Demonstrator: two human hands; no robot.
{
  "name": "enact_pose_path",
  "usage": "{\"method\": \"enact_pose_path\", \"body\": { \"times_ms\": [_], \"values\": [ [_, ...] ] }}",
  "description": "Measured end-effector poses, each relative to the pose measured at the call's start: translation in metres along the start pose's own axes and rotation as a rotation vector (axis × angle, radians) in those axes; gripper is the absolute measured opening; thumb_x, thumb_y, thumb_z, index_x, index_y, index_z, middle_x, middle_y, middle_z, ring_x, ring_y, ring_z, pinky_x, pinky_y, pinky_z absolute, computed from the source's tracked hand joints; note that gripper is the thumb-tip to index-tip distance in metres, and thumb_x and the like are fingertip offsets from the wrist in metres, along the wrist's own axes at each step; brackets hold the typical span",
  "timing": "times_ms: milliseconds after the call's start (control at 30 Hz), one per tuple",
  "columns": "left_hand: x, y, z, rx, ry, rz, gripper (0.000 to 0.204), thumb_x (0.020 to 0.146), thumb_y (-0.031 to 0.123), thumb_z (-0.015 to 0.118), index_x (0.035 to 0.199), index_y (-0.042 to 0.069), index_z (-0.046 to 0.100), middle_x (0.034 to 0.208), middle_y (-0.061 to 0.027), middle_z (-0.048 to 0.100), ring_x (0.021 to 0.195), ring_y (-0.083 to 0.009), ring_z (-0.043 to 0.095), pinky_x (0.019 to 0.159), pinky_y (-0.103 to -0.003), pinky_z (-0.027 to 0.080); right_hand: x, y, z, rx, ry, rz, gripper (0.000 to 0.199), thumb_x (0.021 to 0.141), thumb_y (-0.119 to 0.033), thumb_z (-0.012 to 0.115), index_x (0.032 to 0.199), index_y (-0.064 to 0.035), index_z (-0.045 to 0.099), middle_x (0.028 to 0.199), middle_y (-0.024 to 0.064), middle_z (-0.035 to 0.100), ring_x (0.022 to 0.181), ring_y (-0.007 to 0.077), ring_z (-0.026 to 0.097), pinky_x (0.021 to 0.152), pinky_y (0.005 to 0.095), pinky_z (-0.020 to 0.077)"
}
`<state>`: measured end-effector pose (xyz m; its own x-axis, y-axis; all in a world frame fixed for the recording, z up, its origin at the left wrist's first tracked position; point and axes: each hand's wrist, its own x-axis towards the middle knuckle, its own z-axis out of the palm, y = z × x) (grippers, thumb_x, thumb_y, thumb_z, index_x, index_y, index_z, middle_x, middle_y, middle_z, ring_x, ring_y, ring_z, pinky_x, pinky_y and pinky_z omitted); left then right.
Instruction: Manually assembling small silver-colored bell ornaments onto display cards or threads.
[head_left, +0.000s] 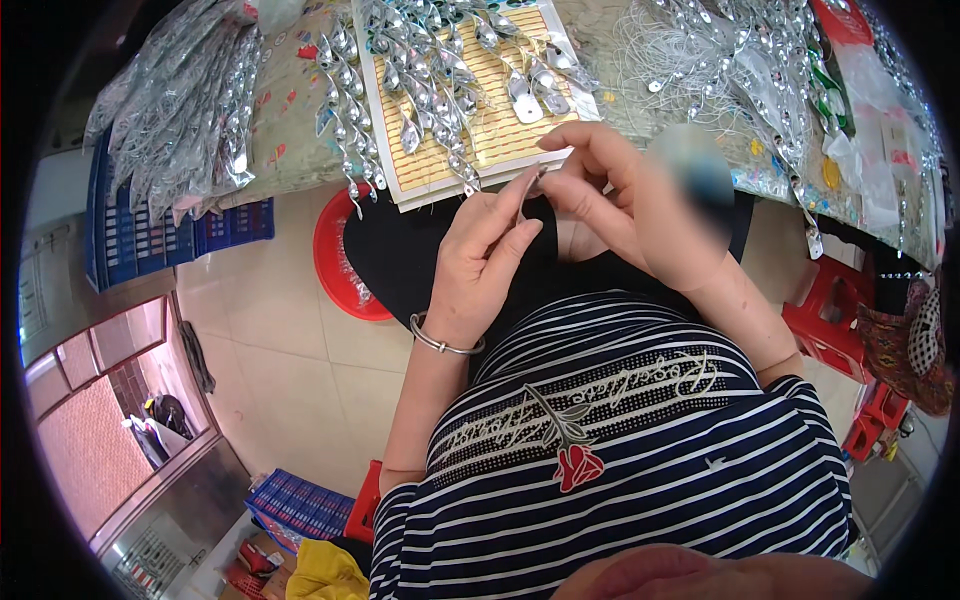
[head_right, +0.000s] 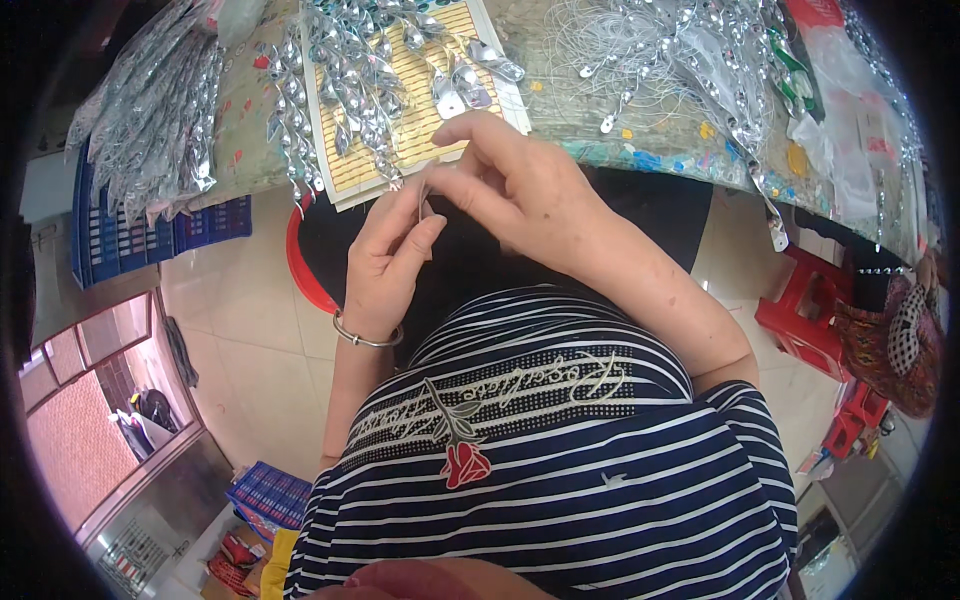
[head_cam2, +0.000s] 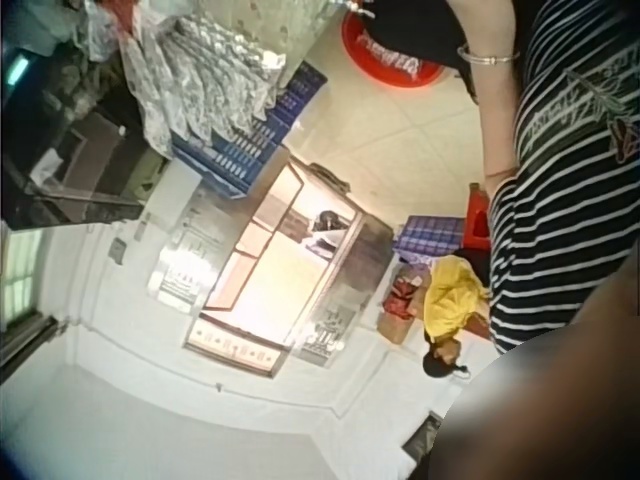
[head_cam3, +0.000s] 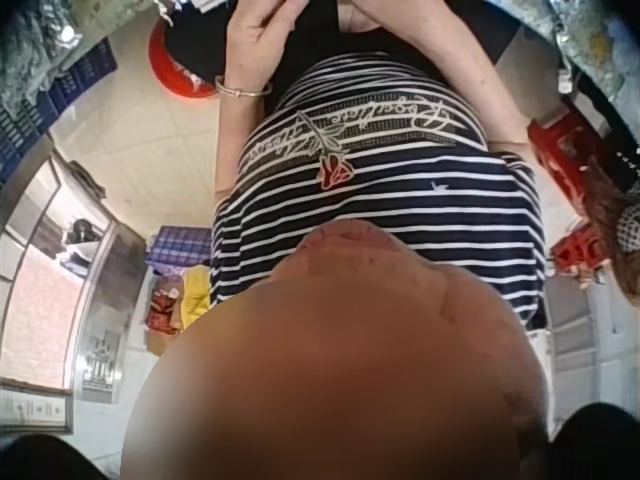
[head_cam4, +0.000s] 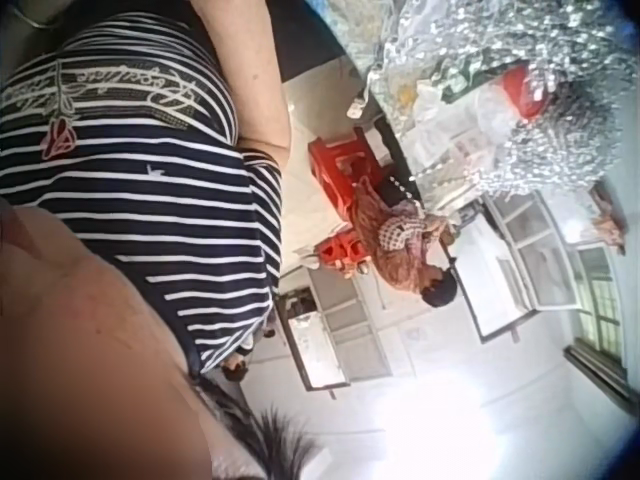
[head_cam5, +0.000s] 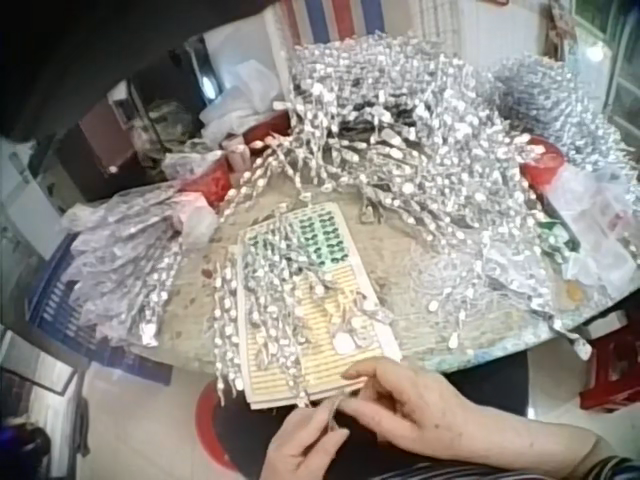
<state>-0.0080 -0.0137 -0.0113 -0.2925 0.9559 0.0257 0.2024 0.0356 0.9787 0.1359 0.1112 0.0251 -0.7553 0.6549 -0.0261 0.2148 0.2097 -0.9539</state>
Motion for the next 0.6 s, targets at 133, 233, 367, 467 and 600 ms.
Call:
{"method": "enact_pose_path", "body": {
  "times_ms": [133,233,367,467,600],
  "values": [
    [-0.002,-0.004,0.002,0.150,-0.014,0.123,0.041,0.082,0.002,0.062,0.122,0.004,0.058,0.079,-0.0068,0.052,0.073,-0.0174,0.051,0.070,-0.026,0.043,0.004,0.016,0.010,-0.008,0.039,-0.166,0.018,0.086,-0.017,0.062,0.098,-0.0028,0.062,0.067,0.0033,0.059,0.045,0.0082,0.051,0.040,0.0227,0.0400],
    [-0.008,-0.004,0.000,0.110,-0.019,0.083,0.039,0.082,0.002,0.063,0.120,0.003,0.059,0.082,-0.0062,0.054,0.075,-0.0159,0.052,0.070,-0.026,0.043,0.003,0.019,0.010,0.163,0.000,-0.019,0.015,0.088,-0.018,0.061,0.093,-0.0038,0.064,0.069,0.0005,0.060,0.043,0.0061,0.047,0.037,0.0205,0.0347],
    [-0.016,-0.006,0.002,-0.124,-0.030,-0.042,0.033,0.085,0.003,0.061,0.118,0.001,0.060,0.094,-0.0050,0.057,0.079,-0.0127,0.053,0.070,-0.024,0.045,0.002,0.019,0.008,0.486,-0.149,0.257,0.013,0.091,-0.011,0.058,0.095,-0.0008,0.064,0.084,-0.0002,0.064,0.080,0.0044,0.057,0.071,0.0196,0.0465],
    [-0.015,0.001,-0.004,-0.390,-0.055,-0.206,0.027,0.089,0.005,0.057,0.115,-0.001,0.060,0.106,-0.0056,0.057,0.081,-0.0100,0.054,0.071,-0.023,0.046,-0.001,0.018,0.014,0.495,-0.214,0.243,0.014,0.092,-0.012,0.057,0.095,-0.0005,0.064,0.086,0.0005,0.064,0.082,0.0056,0.058,0.074,0.0202,0.0476],
    [-0.007,0.003,-0.008,-0.430,-0.004,-0.375,0.018,0.088,0.006,0.059,0.104,-0.002,0.064,0.091,-0.0048,0.062,0.070,-0.0069,0.054,0.062,-0.019,0.044,-0.003,0.010,0.017,0.600,-0.244,0.286,0.014,0.090,-0.016,0.060,0.096,-0.0044,0.067,0.081,-0.0020,0.062,0.066,0.0027,0.052,0.056,0.0172,0.0423]
  ]
}}
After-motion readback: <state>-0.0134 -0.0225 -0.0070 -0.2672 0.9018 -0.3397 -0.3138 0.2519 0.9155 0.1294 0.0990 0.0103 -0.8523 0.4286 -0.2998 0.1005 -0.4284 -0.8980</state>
